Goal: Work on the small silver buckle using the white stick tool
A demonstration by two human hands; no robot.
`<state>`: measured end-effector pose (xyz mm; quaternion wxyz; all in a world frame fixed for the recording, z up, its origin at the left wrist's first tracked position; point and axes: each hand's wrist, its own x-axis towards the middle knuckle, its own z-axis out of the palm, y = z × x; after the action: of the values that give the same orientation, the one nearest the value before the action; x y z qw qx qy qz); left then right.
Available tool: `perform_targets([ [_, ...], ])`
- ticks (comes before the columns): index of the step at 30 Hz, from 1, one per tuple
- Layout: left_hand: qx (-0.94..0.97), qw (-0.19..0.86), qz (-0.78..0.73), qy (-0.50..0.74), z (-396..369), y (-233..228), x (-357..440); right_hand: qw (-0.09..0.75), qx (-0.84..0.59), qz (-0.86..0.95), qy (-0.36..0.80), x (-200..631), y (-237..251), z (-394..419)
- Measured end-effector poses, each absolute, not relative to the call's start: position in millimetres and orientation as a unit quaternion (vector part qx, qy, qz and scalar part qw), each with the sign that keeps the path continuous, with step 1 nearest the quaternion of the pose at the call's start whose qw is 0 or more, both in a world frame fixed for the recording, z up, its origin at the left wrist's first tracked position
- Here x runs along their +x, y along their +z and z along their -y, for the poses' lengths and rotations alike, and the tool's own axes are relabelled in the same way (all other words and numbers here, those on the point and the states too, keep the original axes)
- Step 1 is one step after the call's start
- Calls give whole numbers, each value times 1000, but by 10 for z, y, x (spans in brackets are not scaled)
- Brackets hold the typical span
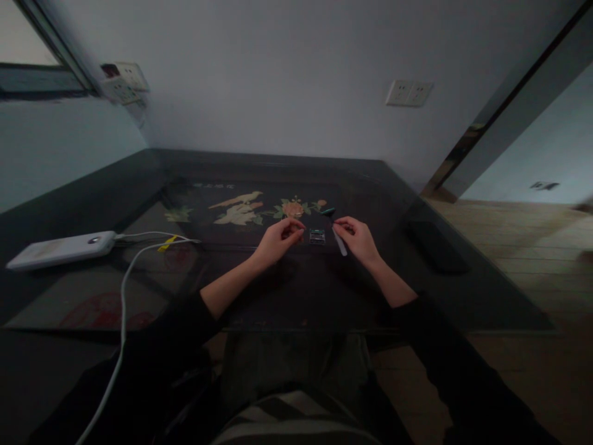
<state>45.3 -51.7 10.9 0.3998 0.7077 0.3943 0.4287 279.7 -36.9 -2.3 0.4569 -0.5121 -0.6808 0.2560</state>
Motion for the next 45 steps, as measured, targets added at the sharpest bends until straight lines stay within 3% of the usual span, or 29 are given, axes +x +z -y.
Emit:
perform_targets([
  [5,735,380,-391,404,524,67,462,394,-620,662,147,2965,-90,233],
  [11,761,361,-387,375,551,62,483,310,-679,656,111,2995,-110,223],
  [22,773,351,-394,353,557,45,499,233,-713,658,62,2878,-158,170],
  [32,789,342,-384,336,574,34,500,217,-702,678,-3,2877,-197,179],
  [45,798,332,-384,326,567,19,495,170,-711,682,35,2868,-105,173],
])
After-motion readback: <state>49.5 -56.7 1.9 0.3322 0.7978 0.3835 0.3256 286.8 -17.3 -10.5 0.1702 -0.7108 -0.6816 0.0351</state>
